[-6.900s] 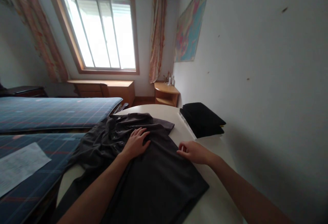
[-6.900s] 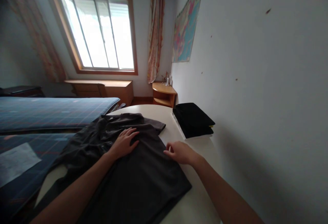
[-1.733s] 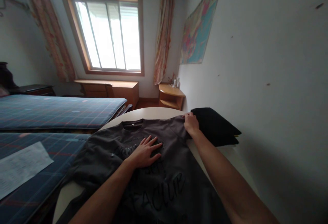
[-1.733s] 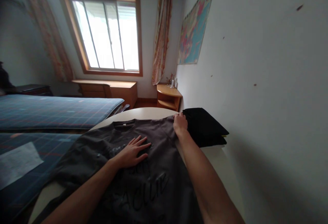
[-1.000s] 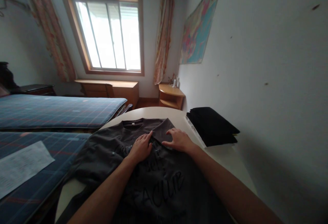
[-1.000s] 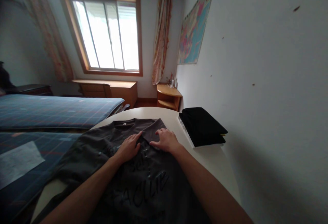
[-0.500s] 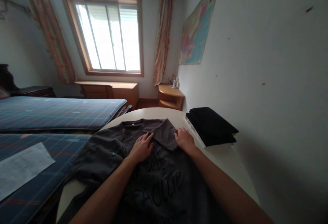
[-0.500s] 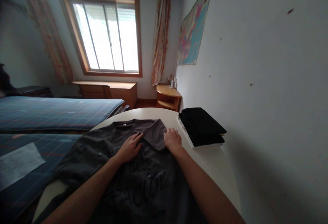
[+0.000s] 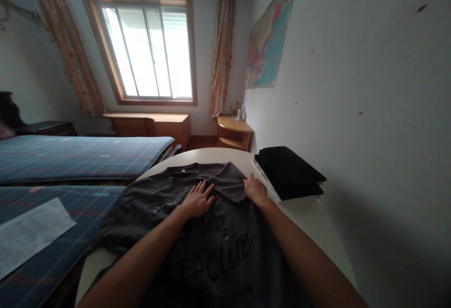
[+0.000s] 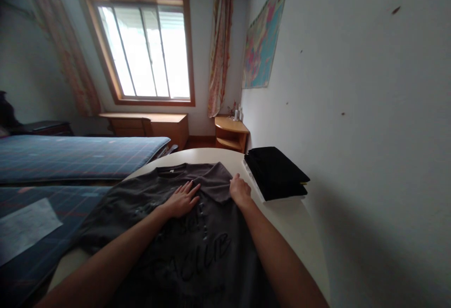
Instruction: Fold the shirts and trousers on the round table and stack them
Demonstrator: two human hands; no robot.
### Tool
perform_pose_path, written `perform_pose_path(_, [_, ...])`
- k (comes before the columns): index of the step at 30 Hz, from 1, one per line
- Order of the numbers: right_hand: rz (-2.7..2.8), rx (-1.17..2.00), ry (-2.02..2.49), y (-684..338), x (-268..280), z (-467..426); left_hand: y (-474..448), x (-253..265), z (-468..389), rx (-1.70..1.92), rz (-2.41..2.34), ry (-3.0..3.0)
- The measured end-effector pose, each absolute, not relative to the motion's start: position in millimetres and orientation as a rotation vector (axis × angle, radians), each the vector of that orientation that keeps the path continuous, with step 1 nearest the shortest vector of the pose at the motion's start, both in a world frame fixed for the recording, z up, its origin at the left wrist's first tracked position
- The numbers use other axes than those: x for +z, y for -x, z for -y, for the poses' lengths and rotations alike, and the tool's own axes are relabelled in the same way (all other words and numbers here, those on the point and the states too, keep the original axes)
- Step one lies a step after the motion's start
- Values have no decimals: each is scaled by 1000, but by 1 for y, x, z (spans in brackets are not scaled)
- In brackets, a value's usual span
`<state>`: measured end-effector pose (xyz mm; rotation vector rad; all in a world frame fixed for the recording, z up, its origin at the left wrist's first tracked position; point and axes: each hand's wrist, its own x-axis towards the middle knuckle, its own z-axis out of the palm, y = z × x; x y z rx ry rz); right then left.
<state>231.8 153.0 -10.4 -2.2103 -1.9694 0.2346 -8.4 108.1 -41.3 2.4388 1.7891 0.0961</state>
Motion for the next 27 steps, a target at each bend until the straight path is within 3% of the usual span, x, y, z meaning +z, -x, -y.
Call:
perform_pose_path(8, [1886, 104, 2239, -254, -17, -160, -25, -39, -132, 158, -1794, -2450])
perform_pose_path(16, [1815, 60, 2263, -238, -18, -149, -27, -42, -116, 651, -1812, -2485])
perform_pose_path(22, [1743, -115, 2121, -240, -30, -127, -13, -40, -98, 641, -1745, -2534])
perform_pose_path(27, [1904, -152, 2001, -262, -32, -118, 20, -43, -95, 412, -2091, -2343])
